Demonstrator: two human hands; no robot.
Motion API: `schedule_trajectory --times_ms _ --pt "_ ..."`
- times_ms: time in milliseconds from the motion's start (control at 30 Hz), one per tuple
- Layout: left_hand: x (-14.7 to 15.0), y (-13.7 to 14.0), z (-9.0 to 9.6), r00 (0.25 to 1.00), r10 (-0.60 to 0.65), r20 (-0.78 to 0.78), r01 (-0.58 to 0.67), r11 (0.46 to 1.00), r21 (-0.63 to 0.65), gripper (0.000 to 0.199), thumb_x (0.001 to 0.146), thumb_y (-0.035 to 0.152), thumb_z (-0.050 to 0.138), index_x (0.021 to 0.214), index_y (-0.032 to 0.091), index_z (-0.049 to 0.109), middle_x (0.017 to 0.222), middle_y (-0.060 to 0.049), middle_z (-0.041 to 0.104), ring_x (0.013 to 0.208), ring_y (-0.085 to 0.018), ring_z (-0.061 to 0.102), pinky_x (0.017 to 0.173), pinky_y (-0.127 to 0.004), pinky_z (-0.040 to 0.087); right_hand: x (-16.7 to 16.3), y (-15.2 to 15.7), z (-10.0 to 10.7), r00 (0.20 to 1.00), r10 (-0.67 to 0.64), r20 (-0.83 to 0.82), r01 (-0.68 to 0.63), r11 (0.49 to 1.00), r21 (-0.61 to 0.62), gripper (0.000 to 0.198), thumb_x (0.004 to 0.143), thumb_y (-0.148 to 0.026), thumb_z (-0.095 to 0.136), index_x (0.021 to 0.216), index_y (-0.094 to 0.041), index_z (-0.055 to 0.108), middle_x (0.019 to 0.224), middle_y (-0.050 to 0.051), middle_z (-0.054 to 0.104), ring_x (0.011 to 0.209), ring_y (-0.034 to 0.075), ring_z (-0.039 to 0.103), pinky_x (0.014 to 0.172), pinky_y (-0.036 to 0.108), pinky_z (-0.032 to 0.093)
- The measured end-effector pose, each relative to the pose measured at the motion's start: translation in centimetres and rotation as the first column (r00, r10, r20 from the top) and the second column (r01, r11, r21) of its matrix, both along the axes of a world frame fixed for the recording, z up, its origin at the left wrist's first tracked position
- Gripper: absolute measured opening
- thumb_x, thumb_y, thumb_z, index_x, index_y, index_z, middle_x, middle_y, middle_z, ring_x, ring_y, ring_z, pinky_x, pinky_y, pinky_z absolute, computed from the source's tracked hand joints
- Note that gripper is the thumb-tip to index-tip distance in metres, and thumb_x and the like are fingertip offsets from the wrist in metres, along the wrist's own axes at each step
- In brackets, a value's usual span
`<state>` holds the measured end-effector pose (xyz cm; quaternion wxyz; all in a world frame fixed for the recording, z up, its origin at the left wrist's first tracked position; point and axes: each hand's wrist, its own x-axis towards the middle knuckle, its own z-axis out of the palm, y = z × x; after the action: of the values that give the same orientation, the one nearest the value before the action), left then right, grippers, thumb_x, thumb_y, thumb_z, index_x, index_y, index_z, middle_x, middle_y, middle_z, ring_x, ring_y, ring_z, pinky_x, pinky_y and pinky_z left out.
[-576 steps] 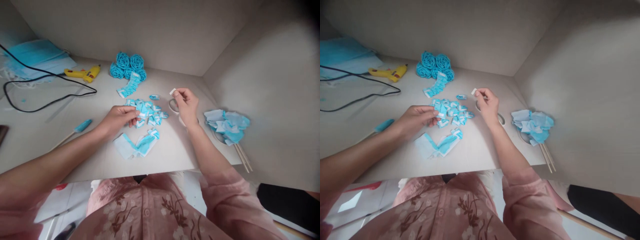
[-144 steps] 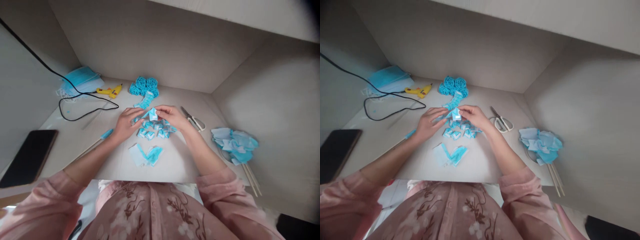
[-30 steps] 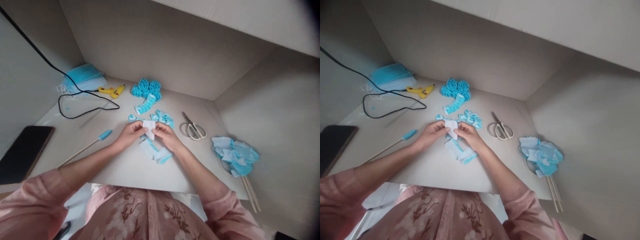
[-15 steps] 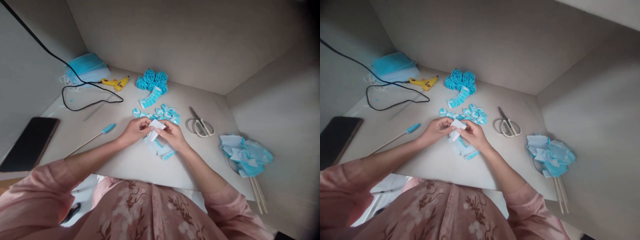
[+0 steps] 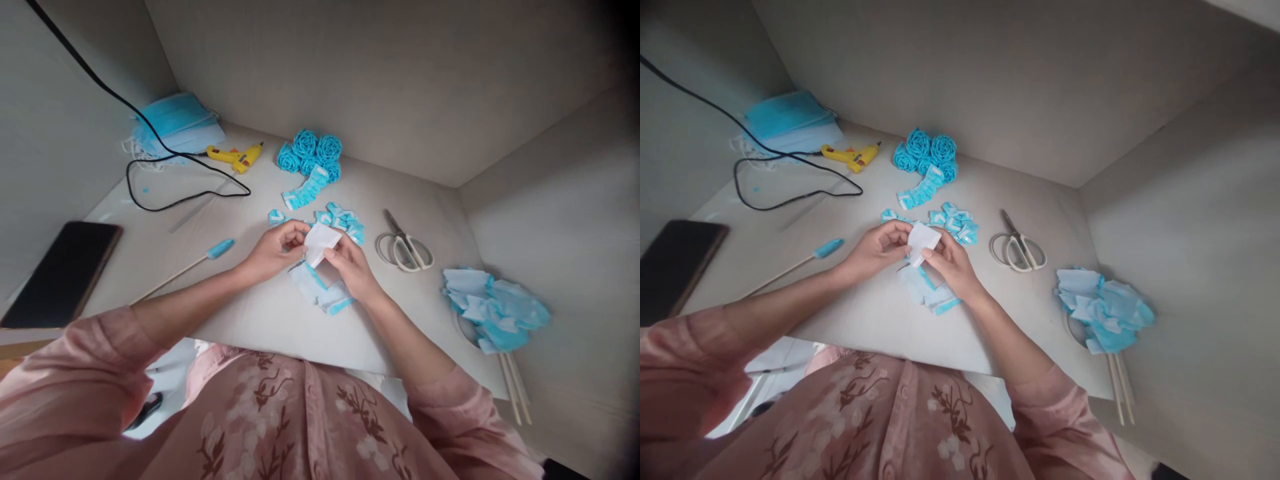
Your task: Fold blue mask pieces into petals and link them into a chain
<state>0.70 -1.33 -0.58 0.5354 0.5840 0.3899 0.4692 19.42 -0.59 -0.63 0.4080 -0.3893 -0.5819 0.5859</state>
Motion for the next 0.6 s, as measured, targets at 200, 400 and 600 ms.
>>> schedule_trajectory --times_ms 200,400,600 --pt "0.09 -0.19 0.34 0.997 0.004 -0.074 0.000 0.998 0.057 0.027 0.078 0.024 0.068 0.101 0.016 0.058 0.076 0.001 0.057 0.071 -0.011 0.052 0.070 -0.024 0.044 -0.27 -0.15 -0.39 0.997 -0.028 0.077 0.033 0.997 -0.063 0.046 0.070 -0.042 0.077 0.108 -0.022 0.060 0.100 0.004 0.069 0.092 0.021 0.063 0.084 0.036 0.051" --pt "-0.42 0.27 0.32 0.999 0.035 -0.019 -0.034 0.999 0.027 0.032 0.080 0.029 0.068 0.108 0.016 0.058 0.075 0.001 0.056 0.070 -0.012 0.052 0.069 -0.025 0.042 0.18 0.11 -0.24 0.990 -0.113 0.083 0.115 0.993 -0.026 0.032 0.074 -0.041 0.074 0.096 -0.020 0.065 0.097 0.005 0.072 0.094 0.022 0.065 0.088 0.038 0.050" --pt "-0.41 0.27 0.06 0.984 0.011 -0.178 -0.009 1.000 0.012 0.026 0.081 0.040 0.065 0.084 0.015 0.065 0.076 -0.002 0.061 0.070 -0.013 0.052 0.067 -0.025 0.041 0.29 0.11 -0.26 0.993 -0.096 0.076 0.096 0.995 -0.008 0.037 0.073 -0.044 0.076 0.100 -0.020 0.067 0.103 0.006 0.073 0.097 0.023 0.065 0.091 0.038 0.050"
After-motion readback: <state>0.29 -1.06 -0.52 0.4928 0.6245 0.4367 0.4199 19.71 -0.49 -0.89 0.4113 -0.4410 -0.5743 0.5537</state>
